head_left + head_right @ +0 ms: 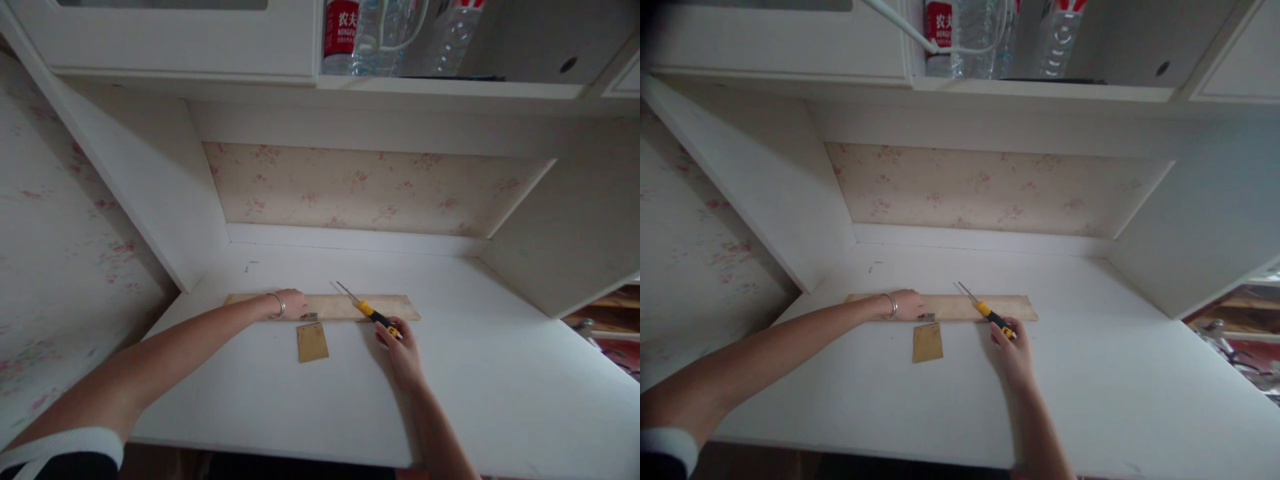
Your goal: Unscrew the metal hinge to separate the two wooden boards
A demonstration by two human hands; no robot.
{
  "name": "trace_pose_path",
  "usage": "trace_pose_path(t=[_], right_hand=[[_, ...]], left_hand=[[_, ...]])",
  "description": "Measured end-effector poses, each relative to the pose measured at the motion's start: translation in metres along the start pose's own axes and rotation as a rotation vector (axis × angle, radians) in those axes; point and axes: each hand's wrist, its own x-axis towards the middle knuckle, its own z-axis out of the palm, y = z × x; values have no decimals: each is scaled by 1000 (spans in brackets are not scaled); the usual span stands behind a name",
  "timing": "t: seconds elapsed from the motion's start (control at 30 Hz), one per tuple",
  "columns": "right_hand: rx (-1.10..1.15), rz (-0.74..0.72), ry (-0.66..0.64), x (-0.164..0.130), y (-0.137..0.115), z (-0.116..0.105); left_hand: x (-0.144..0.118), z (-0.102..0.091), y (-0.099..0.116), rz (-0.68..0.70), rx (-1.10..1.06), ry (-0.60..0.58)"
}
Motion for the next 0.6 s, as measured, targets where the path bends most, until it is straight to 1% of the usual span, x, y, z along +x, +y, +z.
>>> trace_pose_path(t=[0.1,0.2,0.27,0.37,0.47,0.6], right_hand=[[-10,2,7,0,0,0],[-4,6,8,-1,-1,1],[1,11,2,-1,-3,1],[3,15,1,-2,-6,2],[0,7,0,-2,-7,3],[-13,-1,-12,-2,-5,2]], left_hand=[[1,-4,-1,1,-30,-14],[-7,-11,-4,3,-45,3],[-15,-15,-6,45,-64,55],[-26,-18,-12,180,-101,138],[-30,-15,-17,273,-107,123],[-26,-12,-17,274,-79,120]])
